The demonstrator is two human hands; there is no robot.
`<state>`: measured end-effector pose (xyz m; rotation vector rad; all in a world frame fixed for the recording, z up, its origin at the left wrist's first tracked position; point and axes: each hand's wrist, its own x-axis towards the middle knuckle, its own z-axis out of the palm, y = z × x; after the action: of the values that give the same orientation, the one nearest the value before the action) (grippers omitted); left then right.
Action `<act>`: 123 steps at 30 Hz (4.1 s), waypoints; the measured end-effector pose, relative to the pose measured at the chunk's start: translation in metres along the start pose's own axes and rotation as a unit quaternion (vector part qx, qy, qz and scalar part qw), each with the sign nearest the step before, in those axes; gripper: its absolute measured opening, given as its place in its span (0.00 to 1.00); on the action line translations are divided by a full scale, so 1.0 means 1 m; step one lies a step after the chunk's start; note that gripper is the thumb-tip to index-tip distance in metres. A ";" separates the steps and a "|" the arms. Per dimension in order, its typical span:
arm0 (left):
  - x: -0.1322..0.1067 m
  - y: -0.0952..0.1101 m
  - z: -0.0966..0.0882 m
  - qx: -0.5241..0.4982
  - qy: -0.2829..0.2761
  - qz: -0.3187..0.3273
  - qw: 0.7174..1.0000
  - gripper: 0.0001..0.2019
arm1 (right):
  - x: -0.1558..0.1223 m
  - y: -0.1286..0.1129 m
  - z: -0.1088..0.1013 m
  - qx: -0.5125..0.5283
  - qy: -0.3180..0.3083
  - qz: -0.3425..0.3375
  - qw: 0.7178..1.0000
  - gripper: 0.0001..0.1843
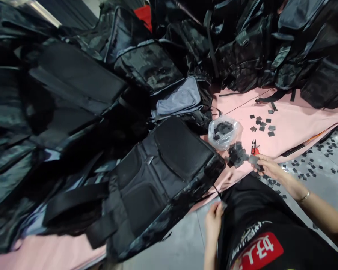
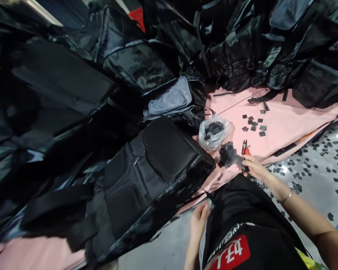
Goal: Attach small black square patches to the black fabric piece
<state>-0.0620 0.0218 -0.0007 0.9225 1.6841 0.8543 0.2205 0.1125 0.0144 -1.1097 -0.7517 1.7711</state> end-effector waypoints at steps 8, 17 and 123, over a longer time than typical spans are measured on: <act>0.011 0.057 0.088 -0.149 -0.164 0.046 0.974 0.14 | -0.045 0.034 0.047 -0.207 0.005 -0.022 0.978 0.12; -0.004 0.047 0.084 -0.304 -0.144 -0.066 0.939 0.19 | -0.059 0.031 0.050 -0.018 -0.042 0.087 0.995 0.11; 0.002 0.024 0.047 -0.365 -0.080 -0.074 0.924 0.12 | 0.027 0.046 0.048 -0.204 0.101 0.024 0.973 0.21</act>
<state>-0.0132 0.0396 0.0073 0.3312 1.1271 1.1516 0.1545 0.1155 -0.0138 -1.5664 -0.9968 1.5487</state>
